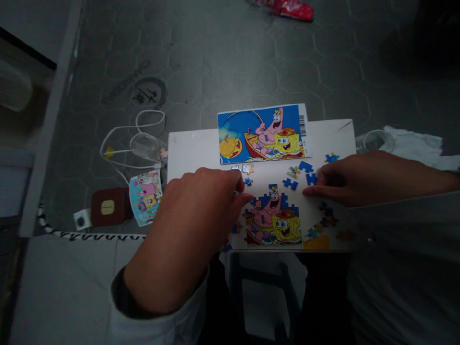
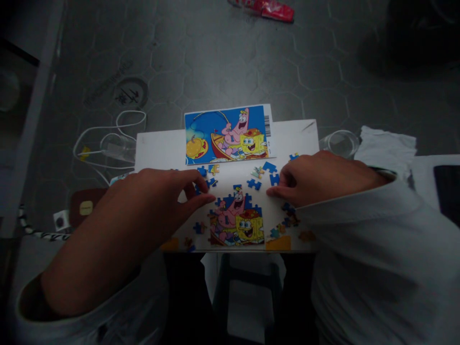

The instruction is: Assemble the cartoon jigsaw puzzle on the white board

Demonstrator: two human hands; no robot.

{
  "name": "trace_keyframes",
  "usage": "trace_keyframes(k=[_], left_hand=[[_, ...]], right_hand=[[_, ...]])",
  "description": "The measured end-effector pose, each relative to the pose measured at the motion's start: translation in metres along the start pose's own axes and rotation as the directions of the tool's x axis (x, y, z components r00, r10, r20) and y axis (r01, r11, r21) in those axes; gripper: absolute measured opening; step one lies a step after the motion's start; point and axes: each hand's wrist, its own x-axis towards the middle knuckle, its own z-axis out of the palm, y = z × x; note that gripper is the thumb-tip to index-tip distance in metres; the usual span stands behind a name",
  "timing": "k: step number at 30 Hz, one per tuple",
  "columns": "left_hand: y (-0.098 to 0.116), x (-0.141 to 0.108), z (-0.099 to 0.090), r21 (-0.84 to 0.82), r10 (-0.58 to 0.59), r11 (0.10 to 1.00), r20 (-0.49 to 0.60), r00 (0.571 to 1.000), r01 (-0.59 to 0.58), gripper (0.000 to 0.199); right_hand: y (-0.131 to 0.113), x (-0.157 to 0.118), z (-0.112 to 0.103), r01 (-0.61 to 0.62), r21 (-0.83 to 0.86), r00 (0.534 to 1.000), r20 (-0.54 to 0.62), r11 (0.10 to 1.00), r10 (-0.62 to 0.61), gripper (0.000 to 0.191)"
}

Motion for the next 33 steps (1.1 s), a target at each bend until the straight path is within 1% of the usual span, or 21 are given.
trace_keyframes(k=[3,8,13,18,22,25,29,33], left_hand=[[-0.001,0.001,0.001,-0.001,0.005,1.000,0.001,1.000,-0.005,0.024],[0.000,0.001,0.000,-0.018,-0.006,1.000,0.001,1.000,0.006,0.023],[0.000,0.003,-0.001,-0.017,-0.006,1.000,0.007,1.000,0.006,0.024],[-0.001,0.007,-0.004,-0.014,-0.064,0.998,-0.027,0.998,0.064,0.024],[0.000,0.008,-0.005,-0.019,-0.108,0.994,-0.037,0.993,0.108,0.028],[0.001,0.010,-0.005,-0.037,-0.101,0.994,-0.027,0.995,0.100,0.026],[0.001,0.011,-0.005,-0.061,-0.092,0.994,-0.008,0.996,0.092,0.021],[0.001,0.011,-0.005,-0.065,-0.067,0.996,-0.003,0.998,0.067,0.019]], right_hand=[[0.002,0.001,0.001,0.015,0.019,1.000,-0.006,1.000,-0.015,0.042],[0.010,0.006,0.004,0.077,0.021,0.997,-0.018,0.997,-0.077,0.049],[0.006,0.004,0.002,0.055,0.029,0.998,-0.012,0.998,-0.055,0.045],[0.005,0.003,0.002,0.007,0.024,1.000,-0.001,1.000,-0.007,0.044],[0.010,0.006,0.006,0.047,0.015,0.999,-0.009,0.999,-0.046,0.048],[0.009,0.006,0.005,0.061,0.001,0.998,-0.021,0.998,-0.061,0.047],[0.004,0.003,0.002,0.020,-0.001,1.000,0.000,1.000,-0.020,0.039],[0.002,0.001,0.000,0.009,0.003,1.000,0.010,1.000,-0.009,0.040]])
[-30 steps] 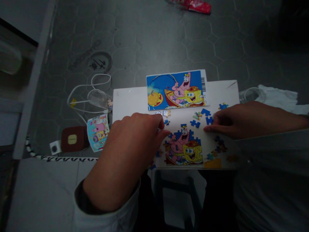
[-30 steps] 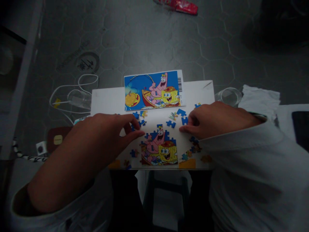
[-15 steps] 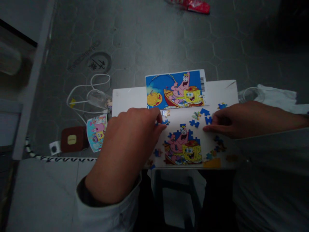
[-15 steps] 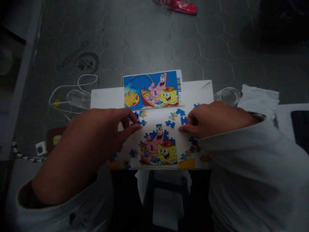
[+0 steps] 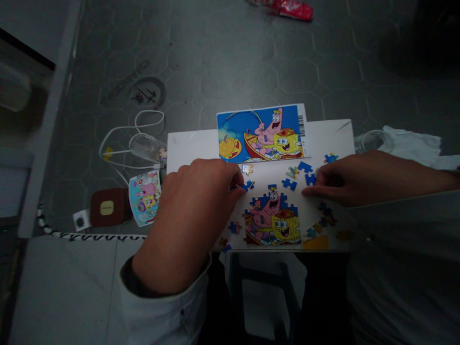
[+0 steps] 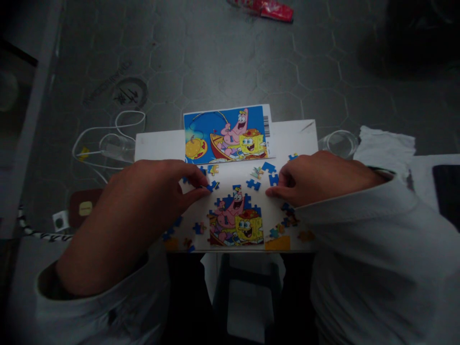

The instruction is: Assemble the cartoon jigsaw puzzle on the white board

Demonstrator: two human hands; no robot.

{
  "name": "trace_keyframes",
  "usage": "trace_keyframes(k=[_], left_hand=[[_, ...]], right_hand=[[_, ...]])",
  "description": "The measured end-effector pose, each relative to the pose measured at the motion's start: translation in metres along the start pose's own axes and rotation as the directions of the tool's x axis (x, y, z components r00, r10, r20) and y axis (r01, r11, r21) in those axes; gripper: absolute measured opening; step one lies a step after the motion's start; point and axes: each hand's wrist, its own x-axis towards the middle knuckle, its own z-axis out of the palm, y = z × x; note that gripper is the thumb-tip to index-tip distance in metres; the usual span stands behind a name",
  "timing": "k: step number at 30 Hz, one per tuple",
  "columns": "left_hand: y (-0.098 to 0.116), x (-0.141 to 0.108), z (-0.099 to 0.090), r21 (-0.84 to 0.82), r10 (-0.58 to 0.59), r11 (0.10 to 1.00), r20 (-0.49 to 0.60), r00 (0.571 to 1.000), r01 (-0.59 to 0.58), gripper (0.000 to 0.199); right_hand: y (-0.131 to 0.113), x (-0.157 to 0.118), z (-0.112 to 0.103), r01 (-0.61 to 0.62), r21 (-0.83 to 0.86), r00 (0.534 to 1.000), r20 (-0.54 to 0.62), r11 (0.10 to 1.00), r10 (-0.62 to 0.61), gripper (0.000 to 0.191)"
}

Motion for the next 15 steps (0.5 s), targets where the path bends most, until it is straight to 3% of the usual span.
trace_keyframes(k=[15], left_hand=[[-0.0008,-0.0021,0.0083,0.016,0.056,0.998,-0.049,0.997,-0.055,0.023]], right_hand=[[0.0015,0.0025,0.0016,-0.024,0.010,1.000,0.002,1.000,0.024,0.036]])
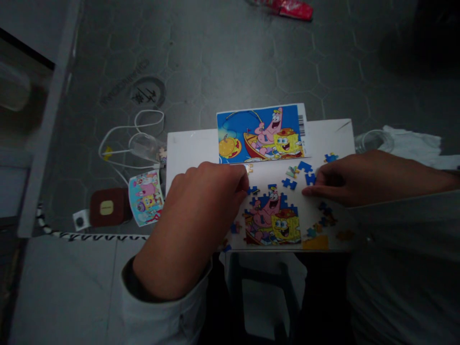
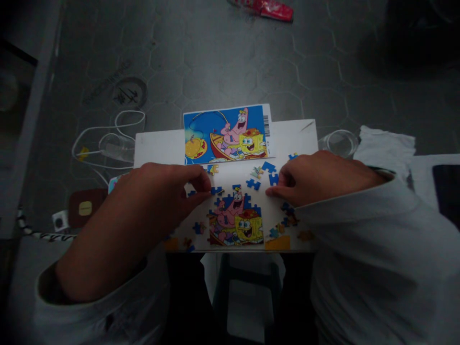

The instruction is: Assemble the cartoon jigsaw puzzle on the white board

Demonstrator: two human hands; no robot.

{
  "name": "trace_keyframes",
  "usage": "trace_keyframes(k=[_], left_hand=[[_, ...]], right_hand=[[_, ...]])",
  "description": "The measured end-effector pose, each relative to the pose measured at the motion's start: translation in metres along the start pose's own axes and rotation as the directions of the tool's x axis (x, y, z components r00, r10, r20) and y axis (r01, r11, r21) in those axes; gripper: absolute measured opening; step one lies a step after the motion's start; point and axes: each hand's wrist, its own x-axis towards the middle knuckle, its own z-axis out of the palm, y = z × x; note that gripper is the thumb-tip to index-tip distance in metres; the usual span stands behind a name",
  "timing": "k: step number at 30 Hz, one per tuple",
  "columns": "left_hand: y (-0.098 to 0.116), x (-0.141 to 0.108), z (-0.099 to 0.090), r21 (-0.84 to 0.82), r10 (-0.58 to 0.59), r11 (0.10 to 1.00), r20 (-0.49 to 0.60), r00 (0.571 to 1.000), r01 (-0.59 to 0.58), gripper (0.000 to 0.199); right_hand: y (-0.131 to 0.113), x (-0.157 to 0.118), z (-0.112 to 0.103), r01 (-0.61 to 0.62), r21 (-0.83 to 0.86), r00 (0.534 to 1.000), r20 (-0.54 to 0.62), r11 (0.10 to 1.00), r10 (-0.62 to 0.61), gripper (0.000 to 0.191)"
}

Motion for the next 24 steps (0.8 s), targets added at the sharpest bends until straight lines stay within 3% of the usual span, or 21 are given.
trace_keyframes(k=[7,17,24], left_hand=[[0.0002,0.0007,0.0020,-0.016,0.031,0.999,-0.058,0.998,-0.032,0.026],[-0.0014,0.0025,0.0027,-0.005,0.023,1.000,-0.019,1.000,-0.023,0.016],[-0.0023,0.0001,0.0046,-0.004,0.070,0.997,-0.038,0.997,-0.071,0.016]], right_hand=[[0.0024,0.0017,0.0017,0.014,-0.005,1.000,0.002,1.000,-0.014,0.035],[0.0034,0.0026,0.0026,0.018,-0.019,1.000,-0.007,1.000,-0.018,0.040],[-0.0022,-0.0014,-0.0019,-0.012,-0.019,1.000,0.015,1.000,0.012,0.033]])
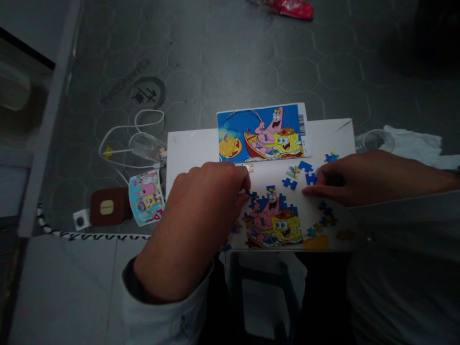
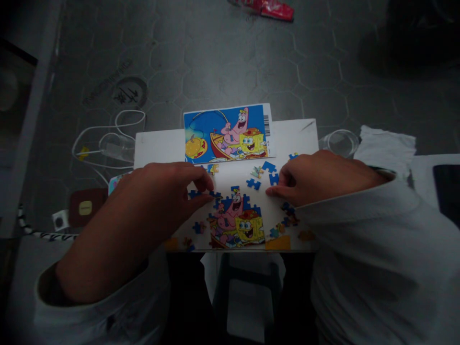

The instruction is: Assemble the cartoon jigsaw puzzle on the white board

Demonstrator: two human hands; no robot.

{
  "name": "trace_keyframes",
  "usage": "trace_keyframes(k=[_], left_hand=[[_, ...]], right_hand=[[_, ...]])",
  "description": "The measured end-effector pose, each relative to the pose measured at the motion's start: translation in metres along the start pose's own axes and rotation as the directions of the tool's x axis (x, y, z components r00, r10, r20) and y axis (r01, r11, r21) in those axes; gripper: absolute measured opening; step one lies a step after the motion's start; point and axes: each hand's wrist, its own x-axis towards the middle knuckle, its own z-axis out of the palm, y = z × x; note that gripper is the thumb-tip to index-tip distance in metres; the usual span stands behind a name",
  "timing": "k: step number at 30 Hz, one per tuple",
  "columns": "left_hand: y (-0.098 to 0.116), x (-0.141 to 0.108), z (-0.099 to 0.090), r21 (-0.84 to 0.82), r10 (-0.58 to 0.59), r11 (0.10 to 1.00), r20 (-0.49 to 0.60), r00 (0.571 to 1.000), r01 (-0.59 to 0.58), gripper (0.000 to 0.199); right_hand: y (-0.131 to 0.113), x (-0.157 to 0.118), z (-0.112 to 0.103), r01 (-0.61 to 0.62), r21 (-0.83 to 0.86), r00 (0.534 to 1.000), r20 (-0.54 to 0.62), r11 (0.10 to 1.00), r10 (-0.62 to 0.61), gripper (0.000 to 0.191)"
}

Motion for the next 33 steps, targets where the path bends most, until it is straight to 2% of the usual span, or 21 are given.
trace_keyframes(k=[7,11,15,21,27,33], left_hand=[[-0.0004,0.0002,0.0037,-0.009,0.064,0.998,-0.045,0.997,-0.065,0.021],[-0.0021,-0.0006,0.0055,-0.038,0.090,0.995,-0.024,0.996,-0.091,0.022],[-0.0027,0.0002,0.0048,-0.047,0.095,0.994,-0.022,0.995,-0.096,0.019],[-0.0001,0.0027,0.0012,-0.044,0.093,0.995,0.019,0.995,-0.092,0.018],[0.0004,0.0024,0.0033,-0.038,0.092,0.995,0.039,0.995,-0.091,0.020],[0.0016,0.0028,0.0028,-0.039,0.084,0.996,0.044,0.995,-0.083,0.020]], right_hand=[[0.0032,0.0021,0.0030,0.013,-0.006,1.000,-0.007,1.000,-0.013,0.036],[0.0053,0.0041,0.0044,0.030,-0.006,0.999,-0.025,1.000,-0.030,0.039],[0.0048,0.0036,0.0028,0.073,-0.001,0.996,-0.051,0.997,-0.073,0.043],[0.0031,0.0005,0.0014,0.036,0.011,0.999,-0.025,0.999,-0.035,0.039],[0.0030,0.0017,0.0018,0.056,0.014,0.998,-0.027,0.998,-0.055,0.046],[0.0012,-0.0001,0.0006,0.030,0.042,1.000,-0.003,0.999,-0.030,0.041]])
